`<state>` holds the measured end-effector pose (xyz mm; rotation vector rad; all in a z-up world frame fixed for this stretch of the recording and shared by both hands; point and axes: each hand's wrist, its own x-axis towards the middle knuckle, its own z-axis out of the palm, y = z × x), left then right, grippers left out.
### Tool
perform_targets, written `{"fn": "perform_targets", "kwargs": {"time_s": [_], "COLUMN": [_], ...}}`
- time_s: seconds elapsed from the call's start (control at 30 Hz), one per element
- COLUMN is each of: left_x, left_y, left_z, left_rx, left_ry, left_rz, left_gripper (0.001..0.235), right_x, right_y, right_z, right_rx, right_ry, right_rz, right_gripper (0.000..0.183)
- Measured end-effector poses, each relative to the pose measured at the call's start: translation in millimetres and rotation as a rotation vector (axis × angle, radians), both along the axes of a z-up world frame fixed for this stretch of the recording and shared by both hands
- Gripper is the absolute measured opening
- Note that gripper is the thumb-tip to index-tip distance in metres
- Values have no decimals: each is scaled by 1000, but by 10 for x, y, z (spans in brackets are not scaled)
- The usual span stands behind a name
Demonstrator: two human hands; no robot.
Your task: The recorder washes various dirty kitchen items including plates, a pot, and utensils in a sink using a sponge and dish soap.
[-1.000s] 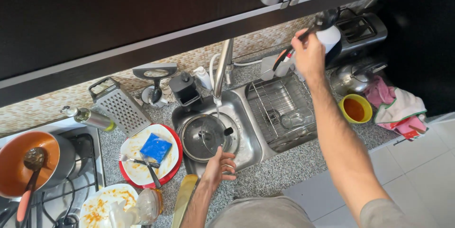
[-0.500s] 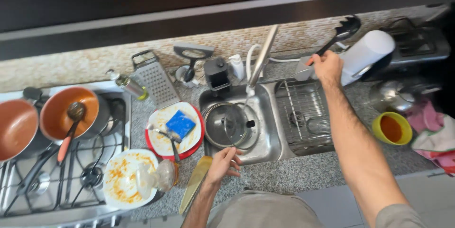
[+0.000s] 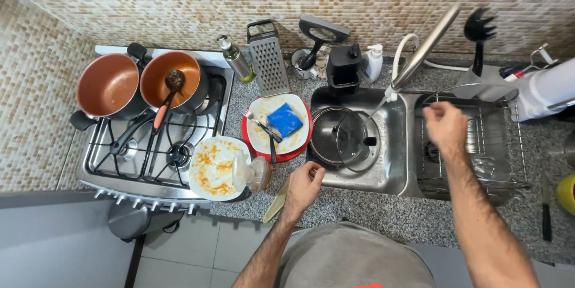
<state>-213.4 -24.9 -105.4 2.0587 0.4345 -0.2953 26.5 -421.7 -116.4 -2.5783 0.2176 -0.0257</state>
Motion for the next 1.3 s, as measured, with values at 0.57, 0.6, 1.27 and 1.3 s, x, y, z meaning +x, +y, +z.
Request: {"fn": "perform_targets", "kwargs": {"time_s": [0.57,0.6,1.27,1.3], "left_x": [827,869,887,856], "left_y": [604,609,562,540], "left_z": [-913,-884,-164,-143], "left_rx": [1312,1224,1032,1052], "left_ry": [-290,-217,-123,-184], "left_rz": [413,427,287,267], "left_gripper": [15,10,15,16], "right_x": [-748,-628,-335,-347], "right_y": [3198,3329,2872,2706], "right_z": [92,122,-55,-112], "right_rx": [-67,-147,399,679], "right_ry": [-142,-223,116,240], "right_rz": [965,1037,473,273], "right_gripper": [60,70,31,44]}}
